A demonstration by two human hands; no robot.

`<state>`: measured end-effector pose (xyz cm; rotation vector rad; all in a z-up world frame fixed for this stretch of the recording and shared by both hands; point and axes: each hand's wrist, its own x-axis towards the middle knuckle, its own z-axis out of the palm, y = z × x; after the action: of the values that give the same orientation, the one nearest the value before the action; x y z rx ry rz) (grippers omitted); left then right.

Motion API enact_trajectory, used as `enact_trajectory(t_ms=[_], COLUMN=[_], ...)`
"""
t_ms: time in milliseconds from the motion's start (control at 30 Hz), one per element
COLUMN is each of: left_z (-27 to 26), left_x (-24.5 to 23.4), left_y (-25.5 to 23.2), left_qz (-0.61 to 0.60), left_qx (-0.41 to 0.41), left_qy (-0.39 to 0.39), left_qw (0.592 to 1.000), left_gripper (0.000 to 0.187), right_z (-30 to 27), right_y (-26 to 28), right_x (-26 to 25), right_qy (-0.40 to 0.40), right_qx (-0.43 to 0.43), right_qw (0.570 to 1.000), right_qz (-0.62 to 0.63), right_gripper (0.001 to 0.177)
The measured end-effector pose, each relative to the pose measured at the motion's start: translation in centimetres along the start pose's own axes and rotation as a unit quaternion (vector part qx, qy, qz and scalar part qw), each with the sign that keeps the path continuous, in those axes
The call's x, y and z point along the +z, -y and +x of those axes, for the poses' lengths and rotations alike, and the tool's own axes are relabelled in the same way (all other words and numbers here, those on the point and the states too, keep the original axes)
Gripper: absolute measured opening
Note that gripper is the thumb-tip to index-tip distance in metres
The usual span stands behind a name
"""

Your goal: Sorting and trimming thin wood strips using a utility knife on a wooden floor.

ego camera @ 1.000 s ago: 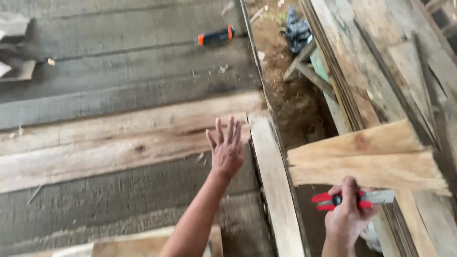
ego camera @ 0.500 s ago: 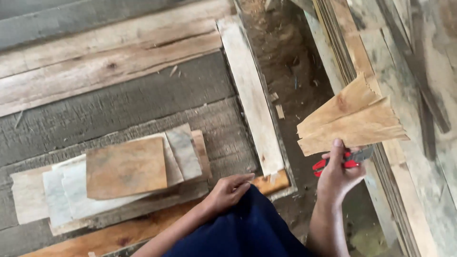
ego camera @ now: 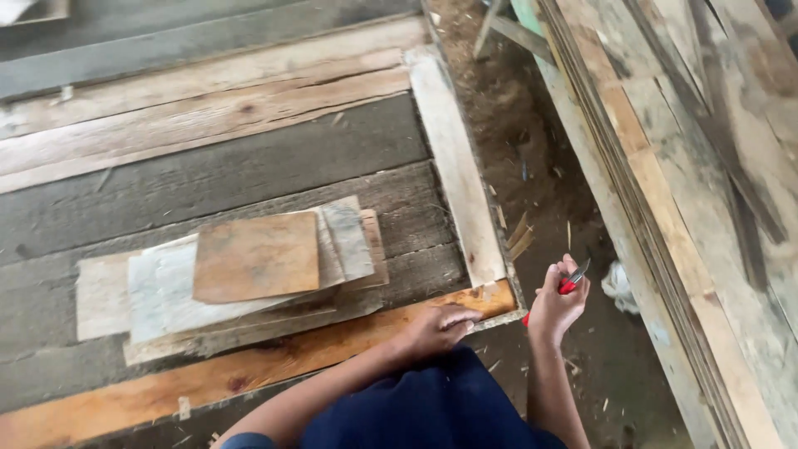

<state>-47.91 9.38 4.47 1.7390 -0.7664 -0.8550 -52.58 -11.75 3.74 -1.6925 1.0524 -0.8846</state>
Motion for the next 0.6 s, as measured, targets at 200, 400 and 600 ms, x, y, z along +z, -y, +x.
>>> enact_trajectory(t_ms=[200,400,600], left_z=[-2.7,-7.8,-14.8], left_x=[-3.0,-10.2,-20.1], left_y=[-2.3,-3.4,-0.9], left_qz=[-0.047,-0.025,0.175], left_qx=[-0.009,-0.020,-0.091], left_qy=[-0.124,-0.308,-0.558], left_qw=[0.991,0.951,0.806], left_gripper=[0.027,0.027,0.036], right_z=[-2.7,-9.1,-15.3], right_y=[5.4,8.0,8.0], right_x=[4.4,11.3,16.5], right_qy=[0.098,0.289,0.428], right_qx=[-0.046,-0.101,-0.229], right_qw=[0.993,0.952,0.862], right_qz=[0.040,-0.026,-0.147], right_gripper=[0.013,0.016,0.042])
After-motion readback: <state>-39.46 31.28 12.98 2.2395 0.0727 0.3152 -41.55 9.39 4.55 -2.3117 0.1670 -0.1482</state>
